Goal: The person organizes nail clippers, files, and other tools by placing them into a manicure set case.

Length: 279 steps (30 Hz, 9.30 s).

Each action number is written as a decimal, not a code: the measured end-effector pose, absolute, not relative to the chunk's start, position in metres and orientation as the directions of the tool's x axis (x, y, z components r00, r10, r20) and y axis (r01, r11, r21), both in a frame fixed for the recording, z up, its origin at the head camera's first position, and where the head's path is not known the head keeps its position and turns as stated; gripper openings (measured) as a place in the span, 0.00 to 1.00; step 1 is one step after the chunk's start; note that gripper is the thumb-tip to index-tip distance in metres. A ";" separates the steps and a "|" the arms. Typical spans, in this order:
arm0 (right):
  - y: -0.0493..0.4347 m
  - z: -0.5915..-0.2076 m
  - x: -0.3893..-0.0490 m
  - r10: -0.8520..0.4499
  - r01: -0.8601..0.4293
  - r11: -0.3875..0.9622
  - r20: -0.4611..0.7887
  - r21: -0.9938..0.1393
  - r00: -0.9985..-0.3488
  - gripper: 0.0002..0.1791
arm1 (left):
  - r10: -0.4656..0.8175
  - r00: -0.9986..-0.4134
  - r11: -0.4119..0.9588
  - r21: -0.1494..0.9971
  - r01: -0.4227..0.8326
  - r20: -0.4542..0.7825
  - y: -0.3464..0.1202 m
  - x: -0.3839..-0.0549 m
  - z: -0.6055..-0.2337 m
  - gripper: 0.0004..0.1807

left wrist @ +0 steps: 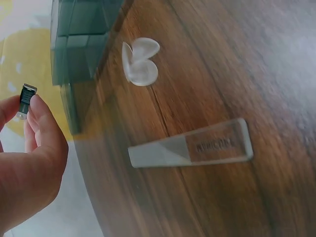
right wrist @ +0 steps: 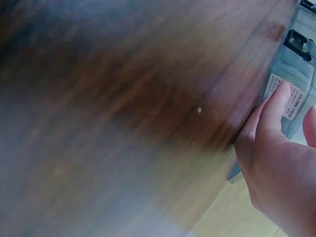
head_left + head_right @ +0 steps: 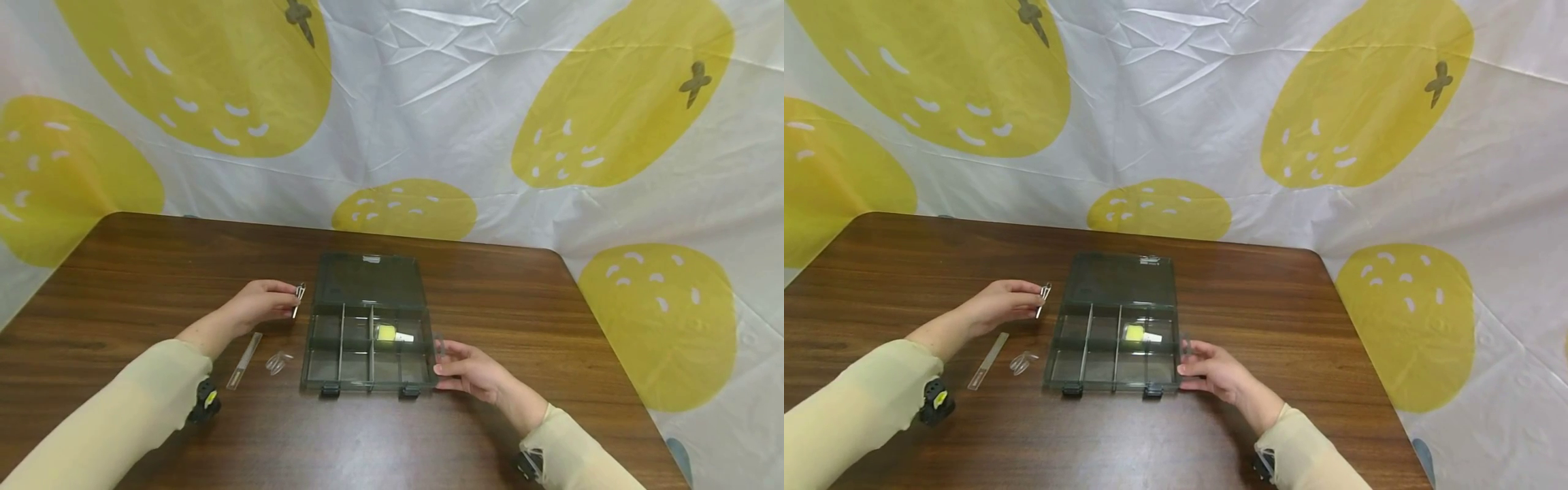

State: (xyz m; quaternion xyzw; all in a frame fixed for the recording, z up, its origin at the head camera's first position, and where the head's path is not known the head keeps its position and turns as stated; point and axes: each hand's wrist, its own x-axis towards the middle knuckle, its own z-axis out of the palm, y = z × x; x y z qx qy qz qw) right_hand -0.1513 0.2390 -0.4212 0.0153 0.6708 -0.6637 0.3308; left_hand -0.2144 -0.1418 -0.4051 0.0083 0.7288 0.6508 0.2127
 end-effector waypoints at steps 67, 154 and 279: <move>0.241 -0.421 -0.151 -0.405 0.461 0.126 -0.469 -0.879 -0.785 0.39 | 0.356 -0.871 0.154 0.941 -0.303 -0.339 -0.067 -0.220 -0.408 0.19; 0.236 -0.420 -0.152 -0.399 0.444 0.135 -0.459 -0.886 -0.794 0.40 | 0.171 -0.958 0.769 0.639 -0.017 -0.231 -0.186 -0.148 -0.417 0.10; 0.238 -0.423 -0.153 -0.392 0.444 0.151 -0.466 -0.883 -0.794 0.39 | 0.673 -0.634 0.450 0.891 -0.058 -0.381 -0.029 -0.205 -0.376 0.17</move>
